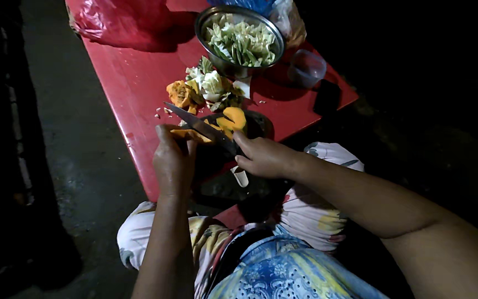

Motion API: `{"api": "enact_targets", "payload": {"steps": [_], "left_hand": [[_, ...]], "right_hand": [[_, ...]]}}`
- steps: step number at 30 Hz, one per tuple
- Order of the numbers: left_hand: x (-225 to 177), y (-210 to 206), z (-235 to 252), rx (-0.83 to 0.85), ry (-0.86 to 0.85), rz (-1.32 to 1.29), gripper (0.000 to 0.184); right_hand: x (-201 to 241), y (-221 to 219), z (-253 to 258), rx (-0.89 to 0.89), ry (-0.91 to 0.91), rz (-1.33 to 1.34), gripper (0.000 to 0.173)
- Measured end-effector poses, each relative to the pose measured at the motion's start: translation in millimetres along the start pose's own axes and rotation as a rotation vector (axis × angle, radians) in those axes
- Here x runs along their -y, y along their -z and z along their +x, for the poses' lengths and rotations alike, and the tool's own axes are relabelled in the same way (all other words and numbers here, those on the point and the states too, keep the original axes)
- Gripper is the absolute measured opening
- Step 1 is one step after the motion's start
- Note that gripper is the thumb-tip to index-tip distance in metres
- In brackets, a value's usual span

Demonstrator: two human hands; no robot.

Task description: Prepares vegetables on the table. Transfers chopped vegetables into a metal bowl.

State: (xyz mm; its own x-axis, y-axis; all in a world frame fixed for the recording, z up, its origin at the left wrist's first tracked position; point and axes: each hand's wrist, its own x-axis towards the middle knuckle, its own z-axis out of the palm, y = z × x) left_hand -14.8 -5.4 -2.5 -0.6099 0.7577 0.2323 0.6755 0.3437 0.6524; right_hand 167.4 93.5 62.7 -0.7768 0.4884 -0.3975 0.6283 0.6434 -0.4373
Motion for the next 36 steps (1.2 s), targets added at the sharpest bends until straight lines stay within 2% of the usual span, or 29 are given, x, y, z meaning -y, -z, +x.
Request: {"api": "enact_targets", "payload": {"steps": [7,13,15,19,25,32,36], "left_hand": [[-1,-11,2,-0.036,0.072,0.165,0.043],[-8,-7,3,-0.007,0.218,0.027,0.047],[-8,-8,3,-0.003,0.180,0.116,0.039],[-4,-12,4,-0.015,0.122,0.196,0.040],[-6,-8,5,0.005,0.143,0.165,0.040],[1,-11,1,-0.034,-0.001,0.173,0.037],[1,-10,1,-0.031,-0.013,0.113,0.034]], "right_hand": [[13,9,-15,0.017,-0.023,-0.203,0.032],[14,11,-17,0.016,-0.022,-0.206,0.028],[15,11,-15,0.008,-0.020,-0.226,0.027],[13,11,-14,0.008,-0.001,-0.249,0.027],[13,10,-13,0.023,0.006,-0.276,0.028],[23,17,-11,0.091,-0.002,-0.359,0.038],[34,33,-8,0.165,-0.002,-0.414,0.044]]}}
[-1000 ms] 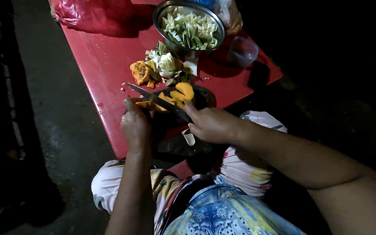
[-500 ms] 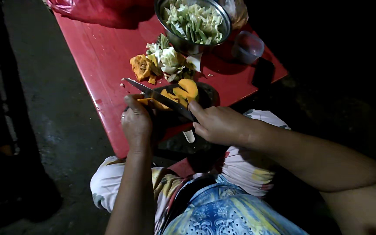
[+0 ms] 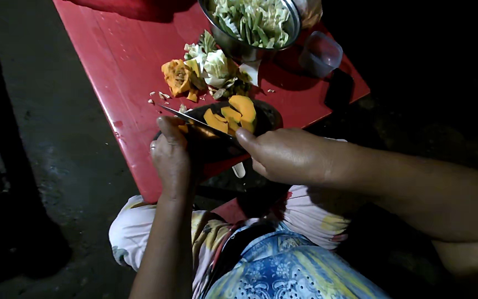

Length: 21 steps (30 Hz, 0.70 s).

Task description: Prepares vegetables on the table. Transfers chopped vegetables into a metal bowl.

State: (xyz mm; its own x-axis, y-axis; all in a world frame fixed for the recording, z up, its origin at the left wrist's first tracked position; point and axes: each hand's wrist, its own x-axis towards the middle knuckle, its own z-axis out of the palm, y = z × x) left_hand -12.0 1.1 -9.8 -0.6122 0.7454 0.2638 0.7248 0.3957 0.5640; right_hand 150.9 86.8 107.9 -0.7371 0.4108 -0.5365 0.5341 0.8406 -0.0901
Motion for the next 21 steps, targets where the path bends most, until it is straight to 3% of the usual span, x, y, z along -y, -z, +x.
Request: {"api": "enact_targets", "payload": {"steps": [6,10,21], "left_hand": [[-4,3,2,0.042,0.073,0.016,0.036],[-2,-1,1,-0.008,0.018,0.006,0.032],[-2,4,2,0.008,-0.050,-0.004,0.036]], "right_hand": [[4,20,12,0.076,0.042,-0.030,0.048],[8,17,21,0.068,0.047,-0.032,0.048],[7,-32,37,-0.043,-0.013,0.213,0.052]]}}
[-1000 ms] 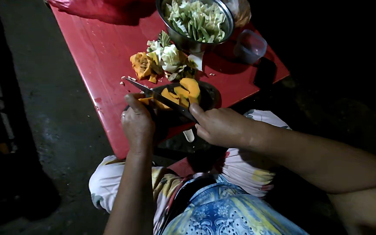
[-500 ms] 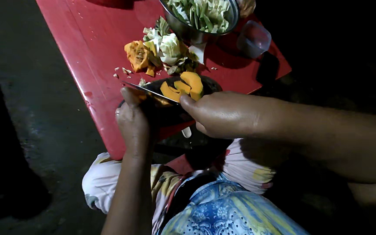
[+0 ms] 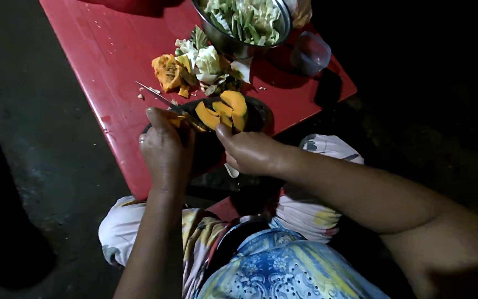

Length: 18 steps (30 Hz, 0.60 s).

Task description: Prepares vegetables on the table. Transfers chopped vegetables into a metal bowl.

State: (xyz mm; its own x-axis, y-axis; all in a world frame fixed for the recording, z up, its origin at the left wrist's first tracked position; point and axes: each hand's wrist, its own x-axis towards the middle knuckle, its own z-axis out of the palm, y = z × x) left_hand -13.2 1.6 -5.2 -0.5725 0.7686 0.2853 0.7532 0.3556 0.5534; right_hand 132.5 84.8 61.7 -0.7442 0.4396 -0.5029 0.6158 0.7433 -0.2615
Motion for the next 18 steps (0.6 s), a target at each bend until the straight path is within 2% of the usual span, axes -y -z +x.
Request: {"api": "enact_targets", "payload": {"steps": [3,7,11,13,16,18], "left_hand": [[-4,4,-1,0.039,0.032,0.001,0.037],[-7,8,4,0.103,0.155,0.029,0.040],[-7,1,2,0.044,0.190,-0.072,0.035],[-14,5,-1,0.066,0.102,0.003,0.038],[-16,8,-2,0.102,0.123,0.055,0.043],[-13,10,0,0.135,0.136,0.016,0.045]], "right_hand": [[-9,-10,1,-0.051,0.022,0.076,0.047],[-2,24,1,0.046,0.069,0.011,0.056],[0,17,5,0.015,0.065,0.003,0.053],[-1,4,6,-0.039,0.056,0.041,0.053],[-9,4,11,-0.012,0.091,0.119,0.058],[-21,4,13,-0.005,0.122,0.199,0.055]]}}
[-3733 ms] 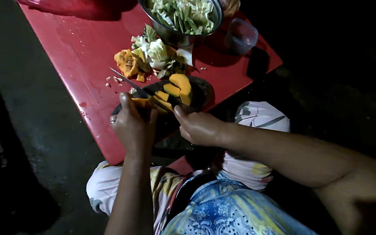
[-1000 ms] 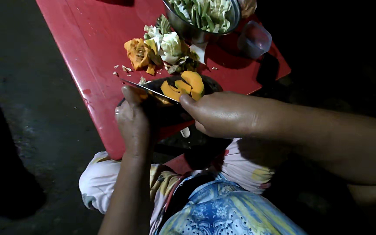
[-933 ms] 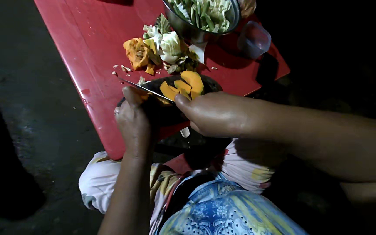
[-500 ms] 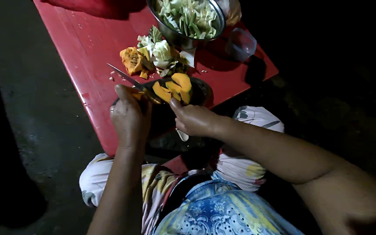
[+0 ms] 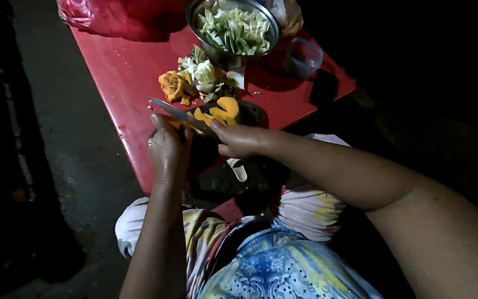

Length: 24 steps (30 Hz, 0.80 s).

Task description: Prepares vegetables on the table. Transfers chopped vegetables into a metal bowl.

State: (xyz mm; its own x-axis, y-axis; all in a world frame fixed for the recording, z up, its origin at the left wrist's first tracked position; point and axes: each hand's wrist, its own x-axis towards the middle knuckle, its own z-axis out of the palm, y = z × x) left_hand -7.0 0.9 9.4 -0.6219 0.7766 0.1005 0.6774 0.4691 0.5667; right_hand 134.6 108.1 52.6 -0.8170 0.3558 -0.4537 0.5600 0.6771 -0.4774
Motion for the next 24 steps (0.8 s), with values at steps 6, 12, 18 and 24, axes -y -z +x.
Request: {"api": "enact_targets", "payload": {"steps": [6,12,18,24], "left_hand": [[14,5,5,0.050,-0.097,-0.070,0.038],[8,-3,3,-0.002,0.042,-0.040,0.043],[9,-9,2,-0.042,-0.017,0.074,0.041],[14,-7,3,-0.038,-0.124,0.068,0.043]], "right_hand": [[-3,4,-18,-0.040,-0.049,0.044,0.036],[14,13,-40,-0.051,-0.078,-0.093,0.034],[21,11,-42,-0.027,-0.075,-0.204,0.038],[29,20,-39,0.014,-0.070,-0.326,0.047]]}}
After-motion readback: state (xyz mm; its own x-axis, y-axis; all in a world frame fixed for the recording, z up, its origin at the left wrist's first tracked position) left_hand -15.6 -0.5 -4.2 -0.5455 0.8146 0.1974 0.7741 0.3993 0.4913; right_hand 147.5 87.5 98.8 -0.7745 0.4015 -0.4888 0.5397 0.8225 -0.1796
